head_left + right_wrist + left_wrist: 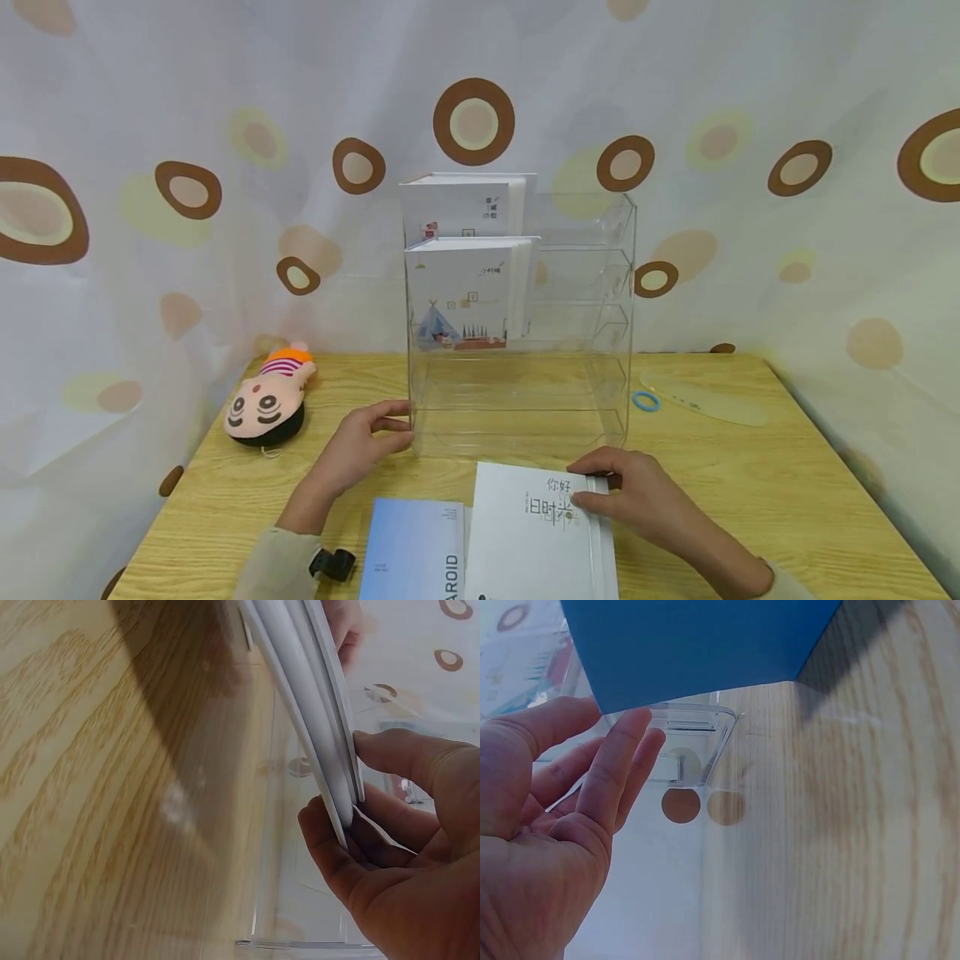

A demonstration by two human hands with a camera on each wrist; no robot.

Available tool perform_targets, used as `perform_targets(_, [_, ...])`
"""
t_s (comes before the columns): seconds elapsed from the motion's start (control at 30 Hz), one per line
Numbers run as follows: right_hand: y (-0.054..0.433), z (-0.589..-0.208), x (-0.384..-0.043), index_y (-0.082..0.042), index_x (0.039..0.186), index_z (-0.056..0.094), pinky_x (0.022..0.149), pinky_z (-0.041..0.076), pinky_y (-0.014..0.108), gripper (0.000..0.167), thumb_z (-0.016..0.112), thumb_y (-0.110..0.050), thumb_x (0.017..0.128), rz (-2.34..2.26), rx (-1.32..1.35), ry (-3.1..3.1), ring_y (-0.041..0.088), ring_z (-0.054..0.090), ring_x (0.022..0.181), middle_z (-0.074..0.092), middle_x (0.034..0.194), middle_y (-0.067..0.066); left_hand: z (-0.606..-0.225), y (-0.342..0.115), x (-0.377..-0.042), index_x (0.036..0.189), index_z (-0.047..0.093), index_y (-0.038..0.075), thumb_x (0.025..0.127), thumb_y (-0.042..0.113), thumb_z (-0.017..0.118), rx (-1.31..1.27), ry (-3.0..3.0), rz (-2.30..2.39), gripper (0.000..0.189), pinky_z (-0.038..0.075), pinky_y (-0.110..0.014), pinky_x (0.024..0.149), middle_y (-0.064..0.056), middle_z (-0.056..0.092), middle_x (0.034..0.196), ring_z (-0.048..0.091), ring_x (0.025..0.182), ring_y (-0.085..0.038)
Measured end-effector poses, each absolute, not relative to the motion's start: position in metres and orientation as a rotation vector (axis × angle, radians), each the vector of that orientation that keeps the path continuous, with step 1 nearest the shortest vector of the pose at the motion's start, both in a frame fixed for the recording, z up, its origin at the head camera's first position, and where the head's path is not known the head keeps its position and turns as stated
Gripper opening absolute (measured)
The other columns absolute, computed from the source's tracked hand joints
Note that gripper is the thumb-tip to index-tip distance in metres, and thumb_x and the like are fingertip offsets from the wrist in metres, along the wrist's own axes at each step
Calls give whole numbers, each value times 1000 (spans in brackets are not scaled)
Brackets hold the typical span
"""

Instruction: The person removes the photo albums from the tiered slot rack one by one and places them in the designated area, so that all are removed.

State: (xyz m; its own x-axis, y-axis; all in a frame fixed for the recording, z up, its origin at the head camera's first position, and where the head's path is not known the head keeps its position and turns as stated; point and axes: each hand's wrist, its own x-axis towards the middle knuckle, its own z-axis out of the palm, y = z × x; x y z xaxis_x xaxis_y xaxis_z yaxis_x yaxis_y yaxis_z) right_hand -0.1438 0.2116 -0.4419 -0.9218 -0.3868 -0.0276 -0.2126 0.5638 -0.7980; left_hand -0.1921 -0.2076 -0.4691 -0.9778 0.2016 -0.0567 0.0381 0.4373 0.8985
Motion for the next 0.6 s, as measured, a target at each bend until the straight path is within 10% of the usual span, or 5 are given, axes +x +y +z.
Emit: perform_targets(0.6, [216,-457,-159,-7,122,84,81,59,21,32,91,-23,95,-1190,-537,2544,6,69,95,82,117,5,-467,-207,-190,160,61,7,108,19,77,221,2527,1580,55,66,-40,101,-17,65,160,71,135,-34])
